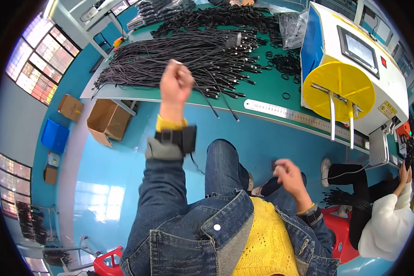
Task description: The person picks up a cable, winds it around the pins of a machine, and removes the coiled cable. They then secure the coil with a rubber band and place it on the table, repeating the process.
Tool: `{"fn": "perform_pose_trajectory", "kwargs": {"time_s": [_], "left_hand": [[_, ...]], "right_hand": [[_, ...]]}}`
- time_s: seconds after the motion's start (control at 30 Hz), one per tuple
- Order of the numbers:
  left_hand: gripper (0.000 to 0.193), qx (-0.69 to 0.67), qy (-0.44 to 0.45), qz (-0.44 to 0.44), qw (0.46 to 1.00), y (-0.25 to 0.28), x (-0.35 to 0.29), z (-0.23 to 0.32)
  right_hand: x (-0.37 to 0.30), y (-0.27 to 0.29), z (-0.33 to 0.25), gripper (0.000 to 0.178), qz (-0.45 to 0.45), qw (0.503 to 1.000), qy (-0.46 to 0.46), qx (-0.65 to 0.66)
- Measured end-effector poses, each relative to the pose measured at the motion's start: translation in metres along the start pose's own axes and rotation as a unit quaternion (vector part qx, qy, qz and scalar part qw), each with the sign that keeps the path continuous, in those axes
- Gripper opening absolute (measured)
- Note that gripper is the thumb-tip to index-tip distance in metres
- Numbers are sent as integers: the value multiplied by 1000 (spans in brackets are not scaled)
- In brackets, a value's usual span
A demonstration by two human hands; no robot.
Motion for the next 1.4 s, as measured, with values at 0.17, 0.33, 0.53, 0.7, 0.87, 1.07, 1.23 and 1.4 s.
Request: {"fn": "perform_pose_trajectory", "kwargs": {"time_s": [0.17,0.33,0.53,0.7,0.87,1.07,1.23,1.4], "left_hand": [[14,360,157,-23,919,-50,-109,-107],[22,491,342,-148,787,-48,-166,-188],[21,624,93,-372,681,-150,-180,-169],[20,537,98,-386,744,-162,-183,-184],[13,565,-7,-290,773,-194,-150,-149],[11,584,-75,-377,715,-246,-137,-139],[10,602,-88,-420,674,-266,-129,-135],[10,524,79,-357,769,-261,-86,-143]], "right_hand": [[-20,14,-109,29,271,902,291,167],[-26,12,-69,31,23,992,121,-18],[-48,33,-46,29,55,997,20,40],[-53,76,-59,38,152,838,136,505],[-108,123,-118,26,459,813,348,81],[-143,105,-167,40,484,574,444,-489],[-151,118,-178,37,520,534,438,-503],[-124,138,-182,31,500,550,435,-508]]}}
Point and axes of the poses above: each hand's wrist, its own x-axis towards the middle knuckle, its own y-axis out of the back of the hand, z = x × y, the point moved 7 cm from there along x, towards the middle knuckle, and after that the axes turned 6 degrees about y, right-handed, at the moved point
